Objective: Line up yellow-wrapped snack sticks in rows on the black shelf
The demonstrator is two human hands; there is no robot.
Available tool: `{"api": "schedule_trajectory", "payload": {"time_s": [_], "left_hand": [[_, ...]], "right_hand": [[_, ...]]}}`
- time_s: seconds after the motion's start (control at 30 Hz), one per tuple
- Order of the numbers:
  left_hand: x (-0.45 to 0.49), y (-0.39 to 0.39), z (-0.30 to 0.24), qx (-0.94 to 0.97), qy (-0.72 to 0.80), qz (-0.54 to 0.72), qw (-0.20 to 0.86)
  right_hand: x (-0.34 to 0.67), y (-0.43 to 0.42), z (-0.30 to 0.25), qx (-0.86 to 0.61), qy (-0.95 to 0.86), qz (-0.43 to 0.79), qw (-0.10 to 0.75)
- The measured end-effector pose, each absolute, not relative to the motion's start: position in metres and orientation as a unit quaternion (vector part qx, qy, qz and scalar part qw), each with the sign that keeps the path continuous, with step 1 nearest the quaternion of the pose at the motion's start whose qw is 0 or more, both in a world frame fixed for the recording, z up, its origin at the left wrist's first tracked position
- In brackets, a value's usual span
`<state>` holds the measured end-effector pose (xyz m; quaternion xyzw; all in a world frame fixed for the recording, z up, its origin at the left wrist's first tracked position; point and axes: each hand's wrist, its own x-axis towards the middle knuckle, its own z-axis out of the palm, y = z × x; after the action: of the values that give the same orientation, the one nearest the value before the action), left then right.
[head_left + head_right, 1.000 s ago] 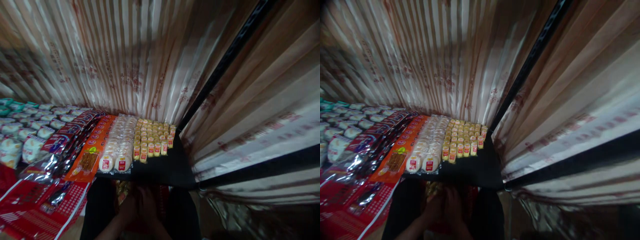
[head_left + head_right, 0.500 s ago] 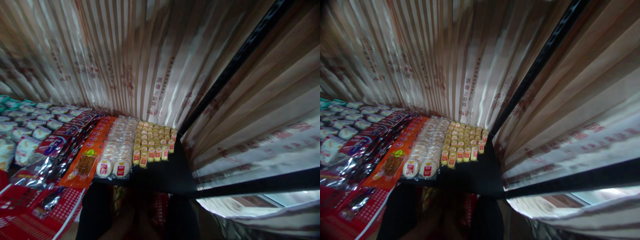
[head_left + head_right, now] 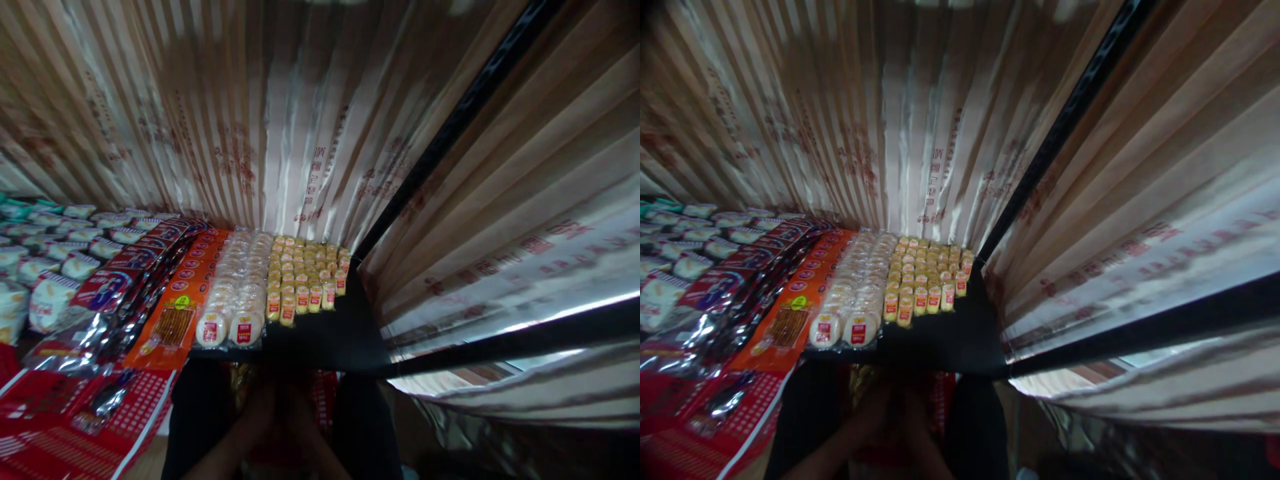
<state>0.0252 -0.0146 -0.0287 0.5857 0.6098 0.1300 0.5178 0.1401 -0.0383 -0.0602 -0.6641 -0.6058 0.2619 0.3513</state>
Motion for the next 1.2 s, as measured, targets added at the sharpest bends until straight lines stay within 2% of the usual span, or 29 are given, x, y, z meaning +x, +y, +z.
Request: {"api": "schedule_trajectory", "payload": {"time_s": [0.13, 0.43, 0.57, 0.77, 1.0, 1.2], "left_hand": [[0.021, -0.015, -0.018, 0.637, 0.591, 0.076, 0.489], [0.012, -0.025, 0.009, 0.645, 0.517, 0.144, 0.544], [0.014, -0.029, 0.021, 0.611, 0.508, 0.216, 0.567], [0.011, -0.016, 0.039, 0.551, 0.483, 0.338, 0.591], [0.003, 0.000, 0.061, 0.392, 0.477, 0.436, 0.655], [0.001, 0.000, 0.065, 0.313, 0.506, 0.488, 0.639]], "right_hand": [[0.152, -0.040, -0.043, -0.659, -0.601, 0.327, 0.313], [0.161, -0.037, 0.012, -0.665, -0.578, 0.345, 0.323], [0.160, -0.036, 0.033, -0.664, -0.582, 0.329, 0.334], [0.159, -0.030, 0.041, -0.617, -0.507, 0.399, 0.451], [0.148, -0.022, 0.054, -0.567, -0.550, 0.456, 0.411], [0.134, -0.016, 0.060, -0.552, -0.538, 0.453, 0.448]]}}
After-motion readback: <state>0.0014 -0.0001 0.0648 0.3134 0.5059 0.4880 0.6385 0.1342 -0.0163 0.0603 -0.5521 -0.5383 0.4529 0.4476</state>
